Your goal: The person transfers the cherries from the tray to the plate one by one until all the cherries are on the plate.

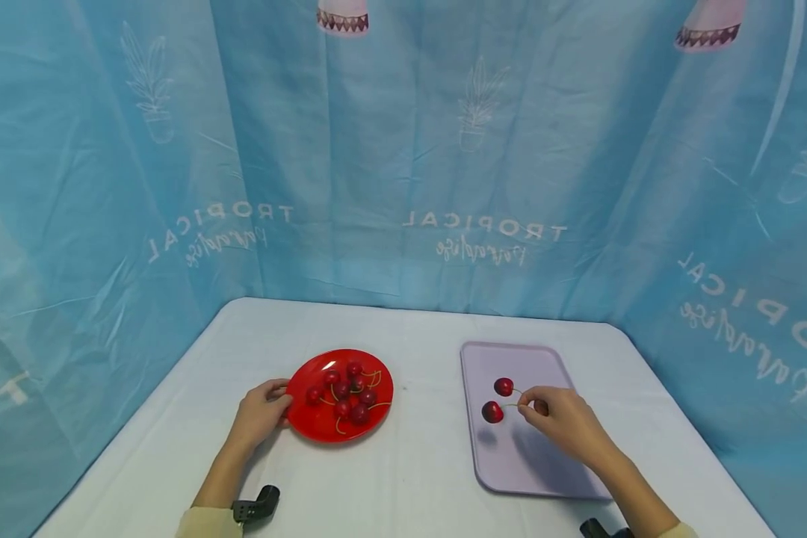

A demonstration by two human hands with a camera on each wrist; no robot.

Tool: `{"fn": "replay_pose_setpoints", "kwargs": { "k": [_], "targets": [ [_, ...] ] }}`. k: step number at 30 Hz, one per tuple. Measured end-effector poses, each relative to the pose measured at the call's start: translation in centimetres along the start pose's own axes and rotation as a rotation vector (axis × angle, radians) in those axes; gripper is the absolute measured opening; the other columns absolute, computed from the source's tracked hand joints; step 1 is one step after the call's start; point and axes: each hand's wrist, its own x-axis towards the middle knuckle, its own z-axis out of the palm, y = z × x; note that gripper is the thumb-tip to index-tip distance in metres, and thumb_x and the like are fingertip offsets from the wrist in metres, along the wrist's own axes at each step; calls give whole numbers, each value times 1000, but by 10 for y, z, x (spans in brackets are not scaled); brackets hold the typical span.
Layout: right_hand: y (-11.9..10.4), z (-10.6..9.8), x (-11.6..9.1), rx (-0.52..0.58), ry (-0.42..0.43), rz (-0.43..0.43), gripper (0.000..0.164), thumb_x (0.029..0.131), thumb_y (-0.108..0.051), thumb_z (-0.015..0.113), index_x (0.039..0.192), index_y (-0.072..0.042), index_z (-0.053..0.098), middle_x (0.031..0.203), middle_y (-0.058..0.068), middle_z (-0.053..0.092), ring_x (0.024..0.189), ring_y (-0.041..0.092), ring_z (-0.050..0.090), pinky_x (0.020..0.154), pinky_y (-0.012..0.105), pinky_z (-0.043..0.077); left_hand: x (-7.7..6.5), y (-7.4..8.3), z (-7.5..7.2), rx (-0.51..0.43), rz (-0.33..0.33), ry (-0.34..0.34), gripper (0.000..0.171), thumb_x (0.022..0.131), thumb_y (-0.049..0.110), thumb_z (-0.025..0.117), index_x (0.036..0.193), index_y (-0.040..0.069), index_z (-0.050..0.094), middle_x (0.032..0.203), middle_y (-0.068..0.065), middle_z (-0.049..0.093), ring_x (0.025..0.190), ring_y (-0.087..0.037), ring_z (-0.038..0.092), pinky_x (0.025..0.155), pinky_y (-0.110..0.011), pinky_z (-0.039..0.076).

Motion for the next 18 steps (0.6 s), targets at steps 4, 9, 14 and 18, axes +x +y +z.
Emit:
{"fn": "replay_pose_setpoints", "kwargs": {
  "k": [4, 9, 14, 18],
  "targets": [
    [-6, 7, 7, 3, 9, -9, 4, 83, -18, 75, 85, -18, 71, 54, -9, 40, 50, 8, 39, 46, 24, 35, 2, 1, 0, 17, -5, 5, 41, 90, 13, 56, 128, -1, 54, 115, -20, 61, 64, -16, 62, 57, -23, 54],
    [-15, 18, 19, 50, 13, -19, 6, 83, -18, 75, 87, -18, 71, 54, -7, 40, 50, 9, 38, 46, 25, 34, 1, 4, -2, 1, 5, 7, 40, 90, 11, 54, 128, -2, 54, 115, -21, 61, 62, -17, 62, 58, -25, 55],
    [-23, 28, 31, 72, -5, -19, 7, 84, -20, 74, 88, -16, 71, 55, -7, 41, 51, 10, 39, 47, 25, 34, -1, 5, 0, -25, -10, -4, 40, 91, 11, 53, 128, -2, 54, 114, -21, 61, 62, -17, 62, 59, -26, 55],
    [-29, 34, 39, 86, -17, -25, 8, 85, -21, 73, 89, -15, 72, 55, -6, 42, 51, 10, 39, 46, 26, 33, 0, 3, -1, -18, -10, 2, 40, 91, 11, 53, 128, -2, 54, 114, -20, 61, 62, -17, 62, 58, -26, 55]
  ]
}}
